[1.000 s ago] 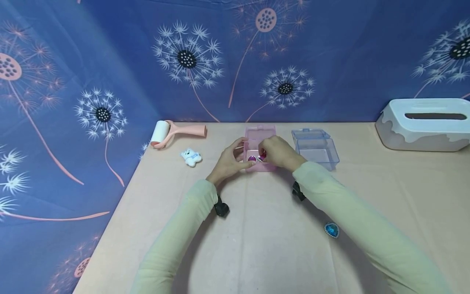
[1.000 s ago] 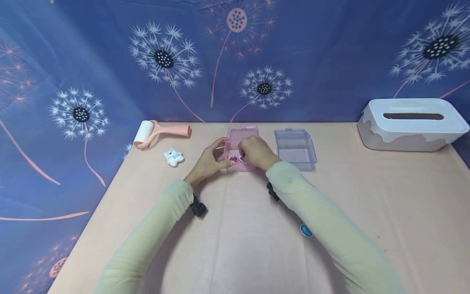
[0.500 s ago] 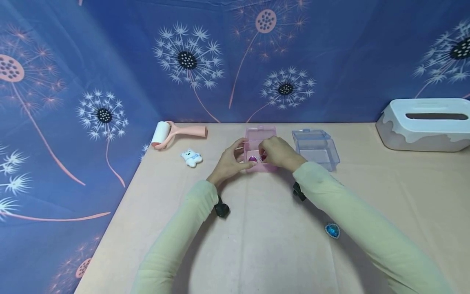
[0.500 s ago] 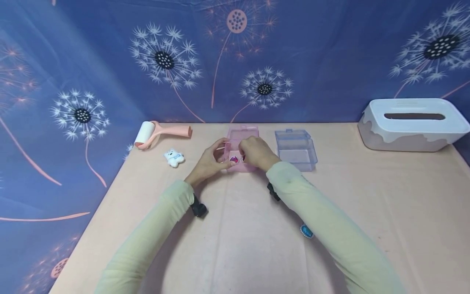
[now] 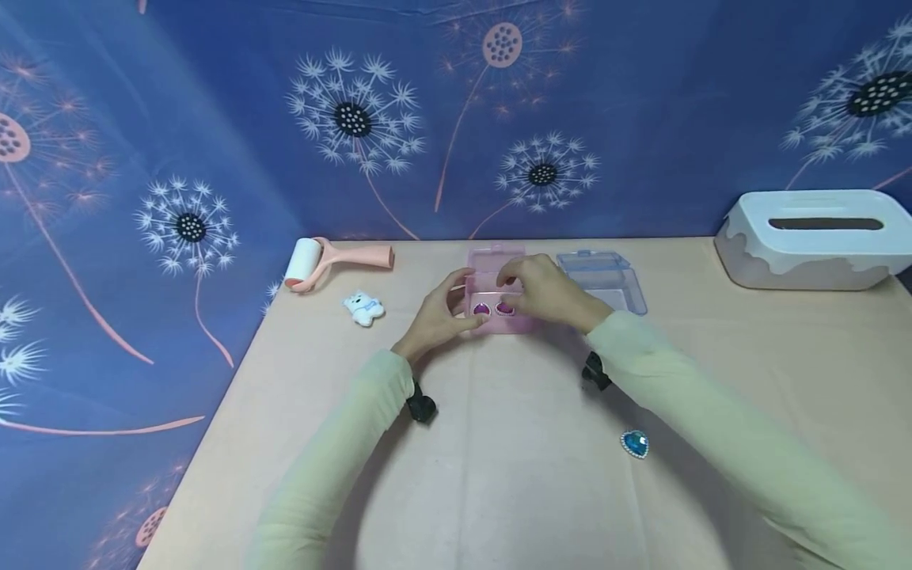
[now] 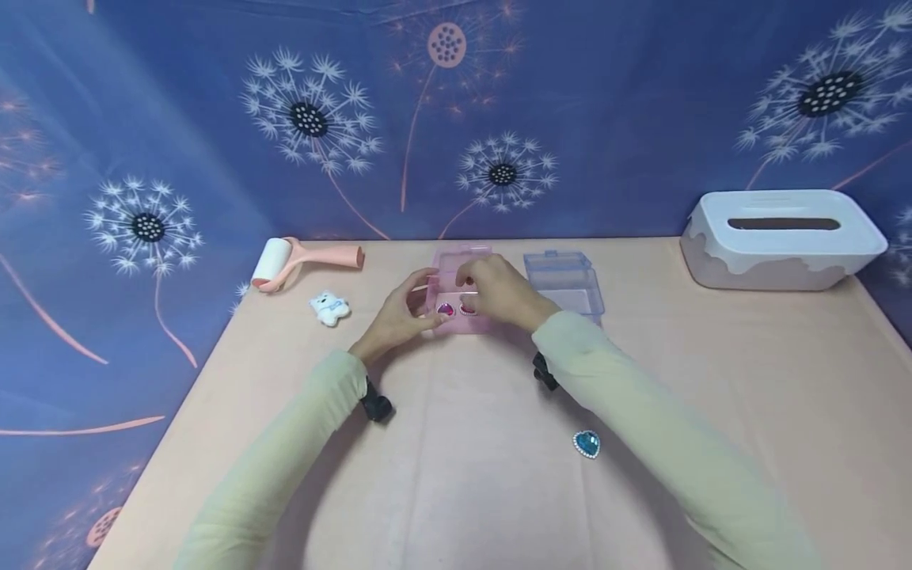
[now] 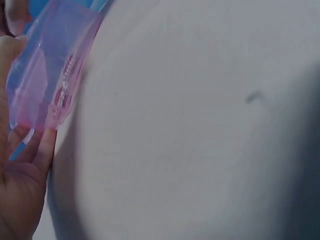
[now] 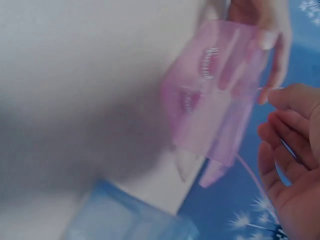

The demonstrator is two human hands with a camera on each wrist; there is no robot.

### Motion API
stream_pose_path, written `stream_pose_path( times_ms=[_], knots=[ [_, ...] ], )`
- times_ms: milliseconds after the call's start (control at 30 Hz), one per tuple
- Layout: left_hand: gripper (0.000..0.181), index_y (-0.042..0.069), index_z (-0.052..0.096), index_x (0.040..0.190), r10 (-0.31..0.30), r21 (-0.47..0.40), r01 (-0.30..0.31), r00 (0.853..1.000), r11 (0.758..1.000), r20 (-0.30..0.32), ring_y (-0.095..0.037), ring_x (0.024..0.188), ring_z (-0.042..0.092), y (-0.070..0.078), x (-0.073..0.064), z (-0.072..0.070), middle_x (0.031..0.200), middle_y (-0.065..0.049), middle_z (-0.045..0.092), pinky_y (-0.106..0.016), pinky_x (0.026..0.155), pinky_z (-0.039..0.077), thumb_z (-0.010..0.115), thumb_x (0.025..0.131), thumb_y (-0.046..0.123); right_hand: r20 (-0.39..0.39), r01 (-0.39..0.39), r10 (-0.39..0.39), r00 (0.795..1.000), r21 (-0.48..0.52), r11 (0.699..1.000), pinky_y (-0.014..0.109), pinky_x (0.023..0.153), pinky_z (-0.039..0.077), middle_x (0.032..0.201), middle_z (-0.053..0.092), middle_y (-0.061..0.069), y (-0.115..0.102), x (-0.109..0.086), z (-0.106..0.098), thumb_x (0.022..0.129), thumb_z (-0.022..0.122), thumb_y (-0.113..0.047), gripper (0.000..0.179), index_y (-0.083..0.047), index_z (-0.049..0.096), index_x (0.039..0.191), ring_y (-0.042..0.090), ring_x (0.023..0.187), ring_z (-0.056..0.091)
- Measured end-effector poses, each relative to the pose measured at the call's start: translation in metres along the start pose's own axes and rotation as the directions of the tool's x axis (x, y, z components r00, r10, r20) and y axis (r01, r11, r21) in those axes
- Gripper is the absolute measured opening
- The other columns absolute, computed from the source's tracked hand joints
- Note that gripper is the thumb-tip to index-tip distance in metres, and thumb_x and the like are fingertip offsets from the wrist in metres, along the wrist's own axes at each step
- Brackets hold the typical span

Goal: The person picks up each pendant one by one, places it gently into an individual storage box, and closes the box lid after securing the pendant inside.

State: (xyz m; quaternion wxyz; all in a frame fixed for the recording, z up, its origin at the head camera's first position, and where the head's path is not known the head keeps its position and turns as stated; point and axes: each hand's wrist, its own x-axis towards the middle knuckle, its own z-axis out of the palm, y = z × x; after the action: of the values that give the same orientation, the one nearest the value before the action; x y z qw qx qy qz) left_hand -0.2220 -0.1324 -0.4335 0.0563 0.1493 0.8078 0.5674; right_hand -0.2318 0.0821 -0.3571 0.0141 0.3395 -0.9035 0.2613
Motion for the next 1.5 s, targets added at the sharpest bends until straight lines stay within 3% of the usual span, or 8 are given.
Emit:
stream_pose_path(
  times_ms=[200, 300, 467, 600, 767, 1000, 1133, 1500],
  knots=[
    [0.093, 0.020, 0.025, 0.152, 0.027, -0.021, -0.027, 1.000, 0.999, 0.011, -0.033, 0.145, 0.029, 0.011, 0.003, 0.004, 0.157, -0.012, 0.026, -0.044, 0.117, 0.032, 0.080, 0.078, 0.012, -0.081, 0.031, -0.030, 0.996, 0.009, 0.999, 0.041, 0.076, 0.056, 0.099, 0.072, 0.013, -0.007, -0.036, -0.029, 0.083, 0.072, -0.009, 0.023, 0.000, 0.070, 0.103, 0.028, 0.092, 0.066],
    [0.098, 0.027, 0.024, 0.153, 0.063, 0.086, -0.059, 0.997, 0.995, -0.040, -0.031, 0.148, 0.020, 0.026, 0.007, 0.004, 0.160, -0.005, 0.017, -0.049, 0.118, 0.027, 0.083, 0.075, 0.018, -0.111, 0.024, -0.025, 0.993, -0.014, 1.000, 0.039, 0.072, 0.056, 0.102, 0.071, 0.011, -0.008, -0.061, -0.039, 0.083, 0.074, -0.011, 0.026, -0.002, 0.069, 0.106, 0.025, 0.088, 0.066],
    [0.102, 0.033, 0.026, 0.152, 0.182, 0.277, -0.155, 0.981, 0.948, -0.073, -0.023, 0.149, 0.019, 0.065, 0.016, 0.013, 0.162, 0.002, 0.015, -0.056, 0.116, 0.026, 0.087, 0.070, 0.031, -0.183, 0.002, -0.015, 0.983, -0.070, 0.998, 0.038, 0.068, 0.057, 0.109, 0.071, 0.011, -0.006, -0.103, -0.050, 0.080, 0.077, -0.013, 0.031, -0.006, 0.069, 0.109, 0.021, 0.079, 0.066],
    [0.102, 0.029, 0.026, 0.153, 0.280, 0.301, -0.264, 0.960, 0.917, -0.010, -0.018, 0.147, 0.023, 0.097, 0.021, 0.040, 0.161, 0.001, 0.021, -0.051, 0.116, 0.030, 0.087, 0.070, 0.033, -0.250, -0.017, -0.006, 0.968, -0.090, 0.996, 0.039, 0.066, 0.056, 0.111, 0.070, 0.013, 0.001, -0.130, -0.053, 0.075, 0.081, -0.011, 0.037, -0.006, 0.069, 0.109, 0.019, 0.077, 0.066],
    [0.103, 0.025, 0.021, 0.154, 0.202, 0.329, -0.214, 0.977, 0.920, 0.070, -0.021, 0.148, 0.022, 0.119, 0.025, 0.088, 0.161, -0.004, 0.023, -0.047, 0.118, 0.029, 0.084, 0.074, 0.033, -0.278, -0.042, 0.020, 0.960, -0.073, 0.996, 0.039, 0.066, 0.057, 0.112, 0.069, 0.014, 0.015, -0.154, -0.047, 0.070, 0.084, -0.009, 0.044, -0.005, 0.068, 0.111, 0.023, 0.081, 0.069],
    [0.105, 0.017, 0.021, 0.154, 0.030, 0.335, -0.046, 0.998, 0.941, 0.053, -0.033, 0.139, 0.039, 0.110, 0.030, 0.133, 0.155, -0.016, 0.030, -0.045, 0.109, 0.042, 0.085, 0.073, 0.032, -0.233, -0.059, 0.050, 0.971, -0.030, 0.998, 0.038, 0.069, 0.057, 0.121, 0.067, 0.014, 0.031, -0.175, -0.026, 0.068, 0.086, -0.006, 0.046, -0.003, 0.068, 0.111, 0.024, 0.090, 0.067],
    [0.104, 0.012, 0.022, 0.153, 0.014, 0.278, -0.018, 1.000, 0.960, 0.017, -0.031, 0.125, 0.051, 0.096, 0.031, 0.143, 0.148, -0.016, 0.039, -0.041, 0.102, 0.047, 0.085, 0.073, 0.027, -0.195, -0.085, 0.079, 0.978, -0.024, 0.996, 0.035, 0.070, 0.053, 0.118, 0.067, 0.014, 0.037, -0.181, -0.015, 0.067, 0.087, -0.008, 0.049, -0.002, 0.068, 0.112, 0.018, 0.081, 0.063],
    [0.094, 0.009, 0.023, 0.152, -0.033, 0.192, 0.046, 0.997, 0.980, -0.069, -0.029, 0.126, 0.050, 0.080, 0.032, 0.158, 0.144, -0.017, 0.044, -0.044, 0.107, 0.042, 0.080, 0.079, 0.025, -0.113, -0.139, 0.137, 0.984, -0.018, 0.990, 0.029, 0.068, 0.054, 0.102, 0.071, 0.006, 0.047, -0.188, -0.005, 0.075, 0.081, -0.006, 0.029, -0.007, 0.071, 0.103, 0.015, 0.082, 0.062]
  ],
)
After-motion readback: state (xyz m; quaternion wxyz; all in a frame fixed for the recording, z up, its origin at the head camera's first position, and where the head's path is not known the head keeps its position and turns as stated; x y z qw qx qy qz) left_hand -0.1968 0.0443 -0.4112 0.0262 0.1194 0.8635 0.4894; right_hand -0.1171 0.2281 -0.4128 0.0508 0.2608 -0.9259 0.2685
